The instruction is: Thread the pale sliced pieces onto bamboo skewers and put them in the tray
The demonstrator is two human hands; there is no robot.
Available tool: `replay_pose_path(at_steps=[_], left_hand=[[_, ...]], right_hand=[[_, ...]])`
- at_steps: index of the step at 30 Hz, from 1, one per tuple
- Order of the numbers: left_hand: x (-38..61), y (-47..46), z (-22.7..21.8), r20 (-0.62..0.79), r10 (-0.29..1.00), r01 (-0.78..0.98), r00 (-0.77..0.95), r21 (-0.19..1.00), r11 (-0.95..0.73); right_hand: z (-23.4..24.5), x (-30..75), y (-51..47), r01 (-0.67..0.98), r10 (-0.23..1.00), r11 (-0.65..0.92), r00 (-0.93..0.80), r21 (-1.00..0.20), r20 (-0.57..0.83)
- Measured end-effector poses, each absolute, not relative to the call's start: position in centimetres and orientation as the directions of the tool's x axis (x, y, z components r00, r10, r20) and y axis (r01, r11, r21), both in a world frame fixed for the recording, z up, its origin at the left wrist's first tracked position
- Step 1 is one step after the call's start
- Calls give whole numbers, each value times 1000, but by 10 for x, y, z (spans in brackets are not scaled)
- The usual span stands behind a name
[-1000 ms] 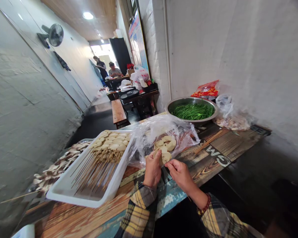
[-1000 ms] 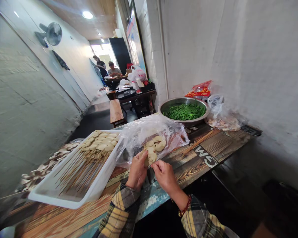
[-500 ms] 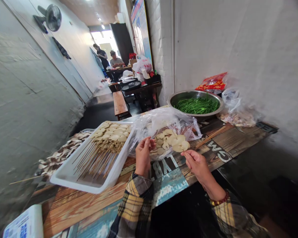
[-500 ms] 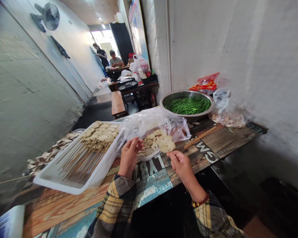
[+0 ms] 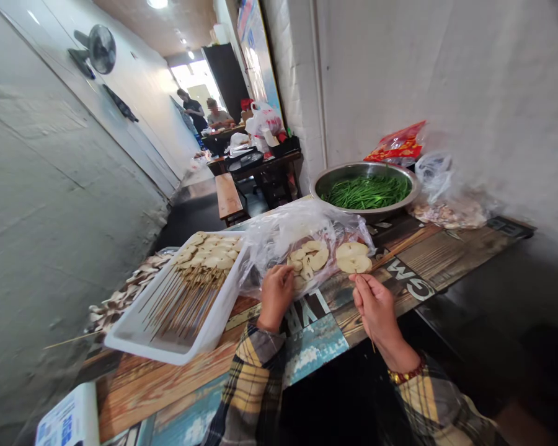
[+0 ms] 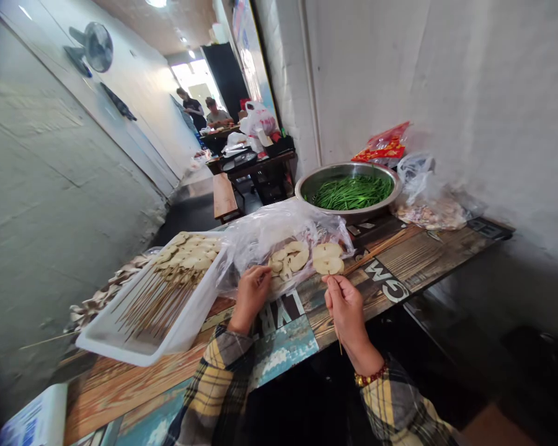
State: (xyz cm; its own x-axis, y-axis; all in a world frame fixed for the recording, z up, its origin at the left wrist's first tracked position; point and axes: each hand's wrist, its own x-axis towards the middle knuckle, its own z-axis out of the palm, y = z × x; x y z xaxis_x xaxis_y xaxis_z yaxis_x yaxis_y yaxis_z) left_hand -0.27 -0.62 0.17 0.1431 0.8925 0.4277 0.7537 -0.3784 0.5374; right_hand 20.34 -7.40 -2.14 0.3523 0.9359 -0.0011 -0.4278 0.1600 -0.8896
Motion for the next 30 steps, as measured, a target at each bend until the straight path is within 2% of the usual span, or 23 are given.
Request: replay_pose_path(at_steps=[5,9,12,16,19,21,25,30], left_hand=[[13,-26,15,368,852,839,371,261,-478],[21,-45,21,342,851,857,399,192,-479],[23,-62,20,278,864,853,421,203,-481],[17,-82,18,206,883,781,422,413,-469],[7,-89,19,232,920,728,315,562,-392],[-1,-88,18,270,945,742,184,593,-314],[-15,-76,16,283,959,842,22,511,-170],[-18,-58,19,245,951,921,190,291,-259]], right_hand=[[-21,205,-75,-460,941,160,339,-873,-6],[-20,207,-78,-471,953,155,303,-868,6],[-18,208,-79,-462,956,146,293,-875,5],[-19,209,-79,-479,966,116,259,-870,-14],[-22,209,-79,-484,969,98,244,-870,-27],[-24,210,-79,-478,971,93,236,-873,-26],[-23,212,-80,-476,975,101,224,-874,-10],[-19,212,-82,-477,981,109,195,-872,16]])
